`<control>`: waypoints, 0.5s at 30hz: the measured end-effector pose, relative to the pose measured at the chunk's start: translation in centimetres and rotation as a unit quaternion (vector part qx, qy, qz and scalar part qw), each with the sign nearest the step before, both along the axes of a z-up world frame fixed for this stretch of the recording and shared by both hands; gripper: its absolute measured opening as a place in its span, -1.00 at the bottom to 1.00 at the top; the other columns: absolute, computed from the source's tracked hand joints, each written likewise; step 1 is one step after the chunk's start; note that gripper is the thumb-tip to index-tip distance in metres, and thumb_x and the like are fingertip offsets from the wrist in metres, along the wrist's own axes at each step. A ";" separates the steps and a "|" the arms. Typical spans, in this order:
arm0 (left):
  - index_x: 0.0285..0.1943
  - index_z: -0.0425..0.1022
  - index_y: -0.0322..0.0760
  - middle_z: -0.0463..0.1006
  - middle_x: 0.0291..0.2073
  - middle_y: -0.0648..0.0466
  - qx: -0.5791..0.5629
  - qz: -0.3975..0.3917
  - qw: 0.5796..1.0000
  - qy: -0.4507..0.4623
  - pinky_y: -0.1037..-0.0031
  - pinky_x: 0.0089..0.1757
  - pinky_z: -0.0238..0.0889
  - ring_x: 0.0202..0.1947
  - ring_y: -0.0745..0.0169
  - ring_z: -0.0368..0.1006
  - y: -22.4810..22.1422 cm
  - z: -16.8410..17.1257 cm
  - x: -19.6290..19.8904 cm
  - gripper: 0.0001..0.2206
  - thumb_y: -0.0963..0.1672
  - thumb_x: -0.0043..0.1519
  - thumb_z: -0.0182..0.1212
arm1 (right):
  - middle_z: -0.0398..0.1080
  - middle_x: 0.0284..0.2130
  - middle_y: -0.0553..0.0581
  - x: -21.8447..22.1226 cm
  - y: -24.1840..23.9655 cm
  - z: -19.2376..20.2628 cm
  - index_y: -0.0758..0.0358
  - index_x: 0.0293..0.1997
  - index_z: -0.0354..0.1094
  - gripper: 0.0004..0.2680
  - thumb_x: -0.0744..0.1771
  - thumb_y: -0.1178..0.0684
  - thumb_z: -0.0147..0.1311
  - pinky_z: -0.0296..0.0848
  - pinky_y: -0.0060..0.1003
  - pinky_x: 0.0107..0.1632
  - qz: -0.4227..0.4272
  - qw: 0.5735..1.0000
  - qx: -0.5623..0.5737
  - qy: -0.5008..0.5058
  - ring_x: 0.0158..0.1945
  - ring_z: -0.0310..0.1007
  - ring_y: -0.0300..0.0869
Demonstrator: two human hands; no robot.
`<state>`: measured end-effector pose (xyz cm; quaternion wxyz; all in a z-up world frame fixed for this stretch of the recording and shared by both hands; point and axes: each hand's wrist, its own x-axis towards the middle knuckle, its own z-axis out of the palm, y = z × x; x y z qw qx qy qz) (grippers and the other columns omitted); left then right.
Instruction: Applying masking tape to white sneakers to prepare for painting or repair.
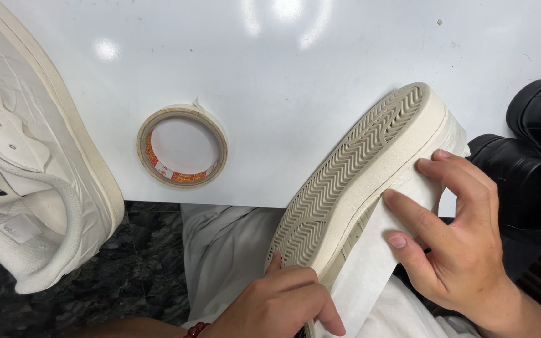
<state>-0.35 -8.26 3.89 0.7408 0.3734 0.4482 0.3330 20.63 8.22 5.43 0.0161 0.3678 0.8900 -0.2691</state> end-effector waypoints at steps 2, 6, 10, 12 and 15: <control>-0.33 0.54 -0.21 0.39 -0.51 0.12 0.009 0.004 1.000 0.002 -0.01 0.34 0.04 -0.35 0.23 0.48 0.1 -0.1 0.0 -0.67 0.02 0.39 0.06 | 0.19 0.16 0.39 -0.4 0.0 0.0 0.22 -0.06 0.49 -0.78 0.30 -0.05 0.10 0.18 0.08 0.36 0.000 1.000 -0.015 0.028 0.32 0.09 0.23; -0.32 0.54 -0.21 0.38 -0.49 0.11 0.012 0.001 1.000 -0.002 -0.06 0.34 0.06 -0.33 0.21 0.48 -0.3 -0.3 0.1 -0.65 0.04 0.40 0.05 | 0.18 0.17 0.39 -0.4 -0.3 0.1 0.19 -0.05 0.49 -0.77 0.30 -0.08 0.08 0.13 0.07 0.39 -0.006 0.999 -0.032 0.043 0.35 0.05 0.22; -0.33 0.53 -0.23 0.40 -0.47 0.10 -0.014 -0.009 1.000 -0.010 -0.21 0.33 0.02 -0.31 0.20 0.51 -0.5 -0.3 0.0 -0.63 0.06 0.38 0.06 | 0.25 0.14 0.40 -0.3 0.2 0.3 0.18 -0.06 0.50 -0.76 0.28 -0.07 0.10 0.18 0.09 0.37 0.003 0.998 -0.021 0.053 0.33 0.12 0.25; -0.33 0.53 -0.22 0.40 -0.48 0.11 -0.013 -0.010 1.000 -0.007 -0.22 0.36 0.06 -0.34 0.20 0.51 -0.2 -0.2 -0.3 -0.63 0.06 0.39 0.05 | 0.29 0.12 0.41 0.0 0.9 0.3 0.19 -0.06 0.49 -0.76 0.27 -0.06 0.10 0.22 0.09 0.35 0.007 0.998 -0.023 0.064 0.32 0.17 0.27; -0.36 0.53 -0.28 0.43 -0.45 0.07 0.024 0.031 0.999 0.003 -0.36 0.23 -0.13 -0.24 0.12 0.55 0.1 0.3 -0.7 -0.66 0.03 0.33 0.10 | 0.40 0.07 0.36 0.5 1.5 0.1 0.37 -0.05 0.41 -0.73 0.28 -0.03 0.06 0.30 0.08 0.33 -0.020 0.993 -0.058 0.096 0.31 0.31 0.25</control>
